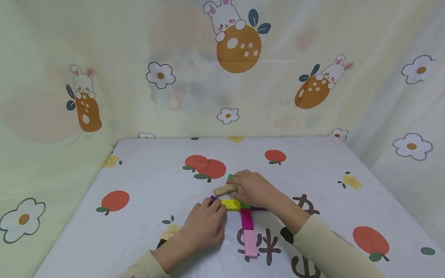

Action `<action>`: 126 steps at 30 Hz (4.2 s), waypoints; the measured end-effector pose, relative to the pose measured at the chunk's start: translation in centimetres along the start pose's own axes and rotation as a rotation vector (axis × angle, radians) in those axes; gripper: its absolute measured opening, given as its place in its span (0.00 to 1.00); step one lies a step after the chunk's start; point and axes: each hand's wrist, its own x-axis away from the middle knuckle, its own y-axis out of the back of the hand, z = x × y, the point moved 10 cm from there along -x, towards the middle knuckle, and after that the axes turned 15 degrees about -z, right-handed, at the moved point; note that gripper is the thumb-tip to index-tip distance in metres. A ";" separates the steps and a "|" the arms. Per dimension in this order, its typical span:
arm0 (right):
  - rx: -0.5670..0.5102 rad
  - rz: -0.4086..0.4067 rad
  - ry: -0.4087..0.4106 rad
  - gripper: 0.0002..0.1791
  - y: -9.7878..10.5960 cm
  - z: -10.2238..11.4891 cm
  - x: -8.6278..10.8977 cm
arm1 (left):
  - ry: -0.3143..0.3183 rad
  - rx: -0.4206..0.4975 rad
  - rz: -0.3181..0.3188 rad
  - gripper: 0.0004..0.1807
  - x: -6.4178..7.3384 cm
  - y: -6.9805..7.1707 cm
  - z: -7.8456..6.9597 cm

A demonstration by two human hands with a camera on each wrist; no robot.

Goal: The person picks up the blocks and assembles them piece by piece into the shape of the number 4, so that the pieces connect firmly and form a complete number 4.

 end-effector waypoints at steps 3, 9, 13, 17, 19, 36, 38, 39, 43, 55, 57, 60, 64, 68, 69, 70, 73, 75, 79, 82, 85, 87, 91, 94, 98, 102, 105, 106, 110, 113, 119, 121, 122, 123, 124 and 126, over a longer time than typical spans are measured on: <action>0.001 0.011 0.012 0.22 -0.5 0.2 -0.8 | -0.001 -0.013 -0.002 0.25 0.0 0.1 0.1; 0.025 0.061 -0.023 0.24 -1.2 0.1 -2.2 | 0.010 -0.005 0.006 0.26 -0.1 0.0 0.1; 0.044 0.076 -0.021 0.23 -1.5 0.0 -2.8 | 0.014 -0.008 0.009 0.26 -0.2 -0.2 0.3; 0.043 0.093 -0.030 0.22 -2.0 -0.3 -3.1 | 0.001 -0.009 0.005 0.26 -0.3 -0.2 0.3; 0.034 0.104 -0.046 0.22 -2.2 -0.4 -3.2 | -0.003 -0.010 0.004 0.26 -0.3 -0.1 0.2; 0.035 0.165 0.001 0.15 -4.7 1.1 -4.3 | 0.004 -0.024 0.009 0.28 -0.3 0.2 0.0; 0.072 0.155 0.026 0.14 -4.8 1.2 -4.4 | 0.001 -0.026 0.005 0.28 -0.3 0.2 0.0; 0.087 0.152 0.035 0.14 -4.8 1.3 -4.4 | 0.001 -0.026 0.006 0.28 -0.3 0.1 0.1; 0.124 0.152 0.062 0.13 -4.9 1.7 -4.4 | 0.002 -0.020 0.008 0.29 -0.3 0.1 0.1; 0.154 0.152 0.095 0.11 -4.9 2.3 -4.4 | 0.006 -0.018 -0.002 0.29 -0.2 0.2 0.1; 0.147 0.151 0.093 0.11 -4.8 2.4 -4.4 | 0.006 -0.020 -0.006 0.29 -0.2 0.3 0.1; 0.142 0.151 0.097 0.11 -4.6 2.4 -4.5 | 0.005 -0.021 -0.006 0.29 -0.2 0.3 0.1; 0.142 0.157 0.105 0.11 -4.5 2.4 -4.5 | 0.003 -0.020 0.000 0.29 -0.1 0.2 0.0; 0.129 0.146 0.144 0.11 -4.4 2.7 -4.4 | 0.005 -0.025 0.006 0.29 -0.1 0.1 0.1; 0.127 0.141 0.160 0.10 -4.4 2.8 -4.4 | 0.006 -0.025 0.008 0.30 -0.2 0.0 0.1; 0.128 0.141 0.175 0.10 -4.5 2.9 -4.4 | 0.008 -0.025 0.009 0.30 -0.1 0.0 0.1; 0.143 0.148 0.219 0.07 -4.7 3.4 -4.3 | 0.006 -0.024 0.004 0.29 -0.1 0.0 0.0; 0.158 0.154 0.237 0.05 -4.8 3.6 -4.3 | 0.008 -0.020 0.004 0.29 -0.1 0.1 0.0; 0.188 0.152 0.254 0.00 -5.1 3.8 -4.2 | 0.011 -0.018 0.004 0.29 -0.1 0.1 0.0; 0.222 0.148 0.283 0.01 -5.3 3.9 -4.2 | 0.013 -0.017 0.002 0.29 -0.1 0.1 0.1; 0.254 0.141 0.312 0.05 -5.4 4.2 -4.0 | 0.007 -0.018 -0.009 0.28 -0.1 0.3 0.1; 0.274 0.131 0.327 0.06 -5.3 4.4 -3.9 | 0.001 -0.021 -0.021 0.27 -0.2 0.4 0.1; 0.315 0.114 0.356 0.07 -5.3 4.6 -3.8 | -0.008 -0.025 -0.040 0.25 -0.2 0.5 0.0; 0.332 0.117 0.366 0.09 -5.4 4.7 -3.8 | -0.009 -0.025 -0.040 0.24 -0.3 0.5 0.0; 0.339 0.116 0.374 0.12 -5.4 4.7 -3.7 | -0.003 -0.018 -0.039 0.23 -0.3 0.5 0.0; 0.312 0.088 0.378 0.11 -5.0 4.6 -3.7 | -0.001 -0.016 -0.055 0.22 -0.3 0.6 0.0; 0.279 0.080 0.349 0.13 -4.6 4.1 -3.7 | 0.001 -0.014 -0.054 0.22 -0.3 0.5 0.0; 0.272 0.083 0.331 0.15 -4.5 3.8 -3.8 | 0.003 -0.014 -0.047 0.23 -0.3 0.4 0.1; 0.264 0.103 0.238 0.21 -4.2 2.1 -4.2 | 0.015 -0.020 -0.007 0.26 -0.3 0.1 0.2; 0.257 0.098 0.155 0.20 -4.1 0.5 -4.5 | 0.017 -0.026 0.008 0.27 -0.3 0.0 0.2; 0.184 0.077 0.023 0.22 -3.9 -2.1 -4.8 | 0.021 -0.027 0.018 0.27 -0.3 -0.1 0.0; 0.193 0.088 -0.001 0.24 -4.1 -2.8 -5.0 | 0.022 -0.033 0.022 0.28 -0.3 -0.1 0.1; 0.202 0.094 -0.010 0.25 -4.2 -3.1 -5.1 | 0.023 -0.035 0.022 0.28 -0.3 -0.1 0.1; 0.211 0.099 -0.019 0.26 -4.3 -3.4 -5.2 | 0.022 -0.037 0.022 0.28 -0.3 -0.1 0.1; 0.217 0.106 -0.028 0.27 -4.4 -3.6 -5.2 | 0.022 -0.037 0.021 0.28 -0.3 -0.2 0.1; 0.219 0.117 -0.044 0.27 -4.6 -4.0 -5.4 | 0.021 -0.036 0.017 0.28 -0.3 -0.2 0.2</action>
